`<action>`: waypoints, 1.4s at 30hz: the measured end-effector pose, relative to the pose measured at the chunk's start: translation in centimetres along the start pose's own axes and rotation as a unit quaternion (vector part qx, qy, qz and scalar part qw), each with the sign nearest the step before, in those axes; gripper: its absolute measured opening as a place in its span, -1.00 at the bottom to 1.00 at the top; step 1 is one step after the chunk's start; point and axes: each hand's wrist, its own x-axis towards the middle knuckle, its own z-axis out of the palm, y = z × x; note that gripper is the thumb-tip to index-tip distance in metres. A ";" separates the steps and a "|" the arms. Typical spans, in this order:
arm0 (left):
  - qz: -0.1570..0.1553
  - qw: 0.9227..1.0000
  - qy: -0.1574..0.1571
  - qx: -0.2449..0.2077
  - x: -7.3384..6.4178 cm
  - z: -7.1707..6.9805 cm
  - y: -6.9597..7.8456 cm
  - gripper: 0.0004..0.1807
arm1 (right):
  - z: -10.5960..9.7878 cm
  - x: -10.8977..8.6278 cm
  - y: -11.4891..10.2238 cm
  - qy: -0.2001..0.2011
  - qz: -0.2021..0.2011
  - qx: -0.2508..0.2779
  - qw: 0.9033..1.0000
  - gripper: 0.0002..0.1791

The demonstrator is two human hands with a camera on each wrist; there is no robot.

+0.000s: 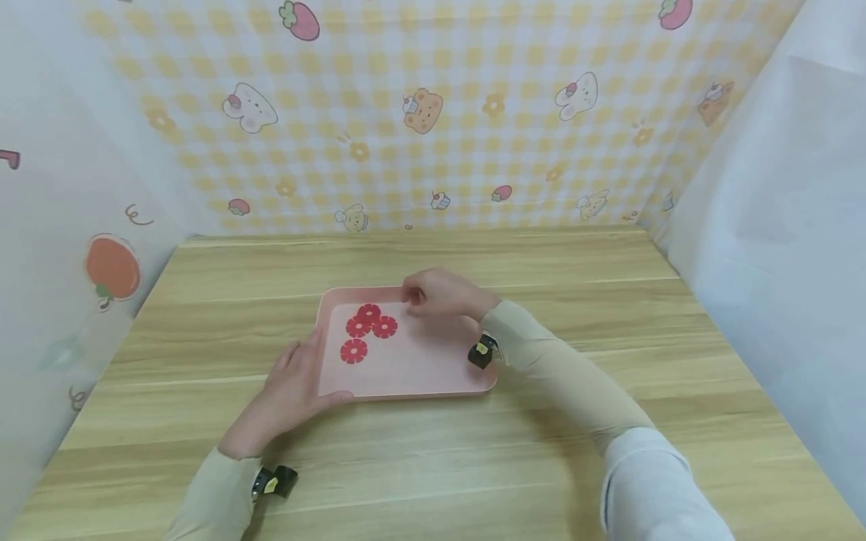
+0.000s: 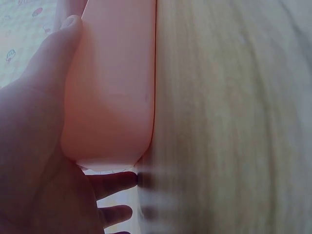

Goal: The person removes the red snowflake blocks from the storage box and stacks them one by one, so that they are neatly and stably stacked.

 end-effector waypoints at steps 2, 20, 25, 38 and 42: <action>-0.006 1.000 -0.002 -0.001 0.0 0.0 0.0 0.35 | 0.4 0.5 -0.2 -0.010 0.002 0.009 1.000 -0.76; -0.027 1.000 -0.007 0.008 -0.1 -0.1 0.2 0.37 | 4.5 3.1 -1.4 -0.041 0.038 -0.041 0.998 -0.71; -0.037 0.999 -0.014 0.010 -0.3 -0.2 0.3 0.36 | 5.2 3.2 -1.6 -0.033 0.025 -0.099 0.994 -0.67; -0.024 1.000 -0.005 -0.004 -0.5 0.2 0.2 0.34 | 5.5 3.0 -2.0 -0.054 0.022 -0.087 0.995 -0.67; -0.025 1.000 -0.001 -0.001 -0.5 0.1 0.2 0.36 | 5.0 3.0 -1.8 -0.051 0.020 -0.060 0.997 -0.65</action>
